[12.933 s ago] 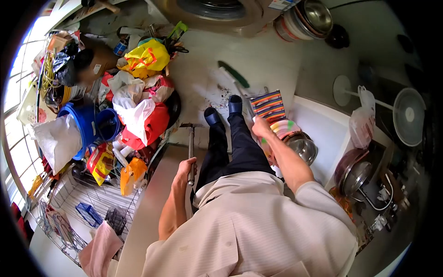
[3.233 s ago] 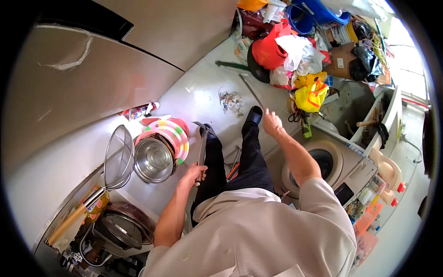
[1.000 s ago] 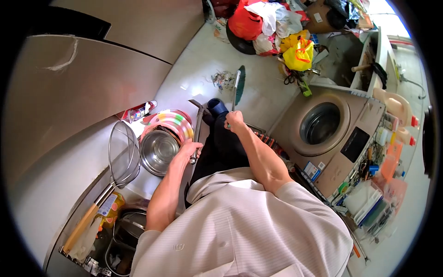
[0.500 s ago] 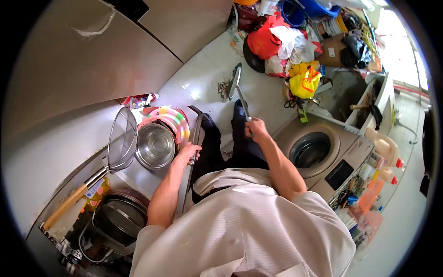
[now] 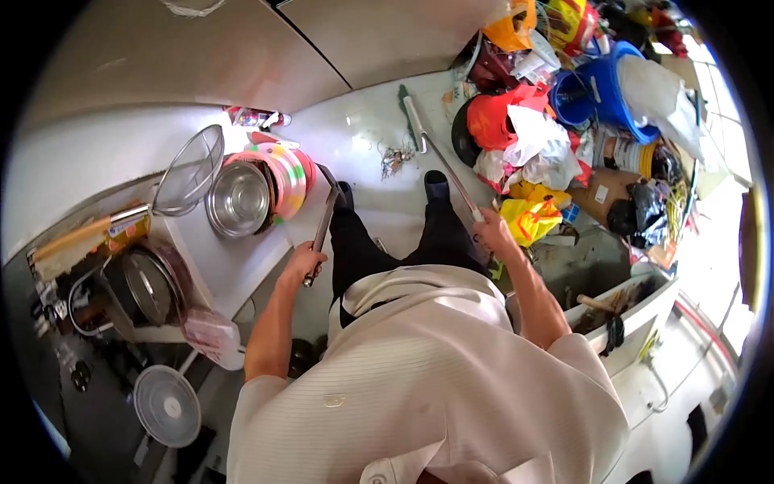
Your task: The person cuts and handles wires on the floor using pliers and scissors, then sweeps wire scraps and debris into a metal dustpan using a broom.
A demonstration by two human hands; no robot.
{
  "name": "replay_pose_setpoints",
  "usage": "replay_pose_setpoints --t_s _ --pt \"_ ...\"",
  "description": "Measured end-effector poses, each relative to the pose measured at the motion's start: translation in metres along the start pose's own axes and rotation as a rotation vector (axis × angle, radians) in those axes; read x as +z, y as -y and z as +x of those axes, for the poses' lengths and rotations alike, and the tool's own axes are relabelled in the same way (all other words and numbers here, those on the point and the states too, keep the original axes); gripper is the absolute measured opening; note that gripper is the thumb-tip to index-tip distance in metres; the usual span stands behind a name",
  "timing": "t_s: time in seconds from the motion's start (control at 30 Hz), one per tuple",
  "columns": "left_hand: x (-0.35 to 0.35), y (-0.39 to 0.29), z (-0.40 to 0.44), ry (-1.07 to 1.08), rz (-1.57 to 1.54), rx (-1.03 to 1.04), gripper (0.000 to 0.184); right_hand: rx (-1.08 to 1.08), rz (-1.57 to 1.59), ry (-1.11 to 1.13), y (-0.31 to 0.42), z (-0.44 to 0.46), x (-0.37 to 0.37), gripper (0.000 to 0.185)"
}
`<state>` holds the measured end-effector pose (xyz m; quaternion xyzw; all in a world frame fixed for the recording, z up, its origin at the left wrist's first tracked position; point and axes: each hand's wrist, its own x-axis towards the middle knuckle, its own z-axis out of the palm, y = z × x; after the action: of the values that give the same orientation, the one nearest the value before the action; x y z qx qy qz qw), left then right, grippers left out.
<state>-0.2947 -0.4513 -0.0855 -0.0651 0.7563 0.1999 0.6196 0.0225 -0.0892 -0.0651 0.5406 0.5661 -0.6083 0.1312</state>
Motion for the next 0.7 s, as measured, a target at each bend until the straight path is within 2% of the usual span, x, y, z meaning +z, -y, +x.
replay_pose_setpoints --t_s 0.07,0.13,0.2,0.3,0.37,0.4,0.47,0.53,0.6,0.63,0.7 --pt "0.028 -0.006 -0.019 -0.052 -0.007 -0.004 0.033 -0.037 -0.032 0.066 0.011 0.01 -0.029 0.037" --pt "0.055 -0.011 -0.043 -0.15 0.039 0.001 0.039 0.039 -0.055 0.148 0.018 0.014 -0.043 0.028" --pt "0.081 -0.012 -0.062 -0.188 -0.03 -0.025 0.04 -0.02 -0.138 0.209 0.023 0.024 -0.048 0.023" --pt "0.112 0.004 -0.079 -0.246 -0.066 -0.022 0.05 -0.053 -0.126 0.426 0.024 0.041 -0.037 0.017" --pt "0.134 0.022 -0.083 -0.32 -0.097 -0.02 0.046 0.109 -0.067 0.477 0.032 0.047 -0.012 0.009" --pt "0.143 0.023 -0.086 -0.351 -0.105 -0.018 0.044 0.111 -0.078 0.493 0.032 0.053 0.001 0.009" --pt "0.152 0.024 -0.097 -0.298 -0.125 -0.063 0.045 0.194 -0.001 0.64 0.026 0.073 0.034 0.007" --pt "0.167 0.059 -0.083 -0.35 0.157 -0.024 0.047 0.349 0.005 0.637 0.015 0.098 0.073 0.01" --pt "0.177 0.082 -0.075 -0.34 0.115 -0.018 0.046 0.245 -0.139 0.702 0.01 0.117 0.106 0.003" --pt "0.182 0.085 -0.075 -0.365 0.095 -0.043 0.045 0.249 -0.148 0.705 -0.016 0.146 0.123 0.003" --pt "0.189 0.096 -0.072 -0.376 0.055 -0.073 0.042 0.007 -0.489 0.749 -0.074 0.208 0.152 0.018"
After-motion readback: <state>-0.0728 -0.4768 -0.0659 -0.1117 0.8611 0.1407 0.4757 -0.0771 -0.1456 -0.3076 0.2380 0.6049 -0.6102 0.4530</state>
